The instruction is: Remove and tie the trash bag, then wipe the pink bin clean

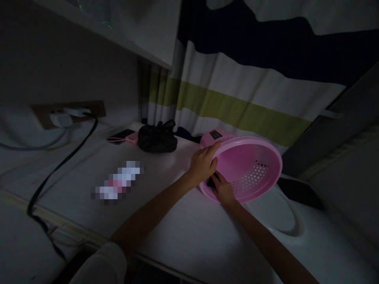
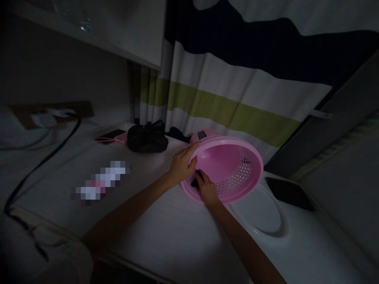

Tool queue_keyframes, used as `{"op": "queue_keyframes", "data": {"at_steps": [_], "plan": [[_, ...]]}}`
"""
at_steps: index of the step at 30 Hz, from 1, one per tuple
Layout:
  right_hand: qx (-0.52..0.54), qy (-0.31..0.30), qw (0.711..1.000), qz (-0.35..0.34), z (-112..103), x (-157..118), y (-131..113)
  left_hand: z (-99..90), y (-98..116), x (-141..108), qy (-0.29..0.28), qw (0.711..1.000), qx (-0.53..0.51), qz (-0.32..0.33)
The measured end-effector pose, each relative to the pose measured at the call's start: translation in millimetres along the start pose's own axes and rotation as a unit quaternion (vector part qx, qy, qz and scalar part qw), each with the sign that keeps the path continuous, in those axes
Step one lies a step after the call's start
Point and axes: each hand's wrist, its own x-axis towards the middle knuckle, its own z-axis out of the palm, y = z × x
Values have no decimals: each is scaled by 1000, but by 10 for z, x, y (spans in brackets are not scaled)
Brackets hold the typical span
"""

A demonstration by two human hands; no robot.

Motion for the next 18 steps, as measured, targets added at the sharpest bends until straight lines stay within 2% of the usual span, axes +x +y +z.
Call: {"op": "queue_keyframes", "data": {"at_steps": [3, 6, 9, 12, 14, 18], "plan": [[15, 35, 999, 18, 34, 57, -78, -2, 1, 1, 0, 1000, 4, -2], [48, 62, 994, 70, 58, 143, -183, -1, 5, 2, 5, 1000, 2, -3], [104, 102, 981, 129, 68, 245, -286, -1, 9, 0, 13, 1000, -8, -4], [160, 153, 962, 161, 58, 350, -373, -4, 12, -5, 8, 1000, -13, -12], [162, 159, 962, 149, 43, 413, -424, -10, 13, -7, 4, 1000, -11, -14], [112, 102, 986, 67, 18, 507, -500, -20, 11, -7, 6, 1000, -9, -13]]}}
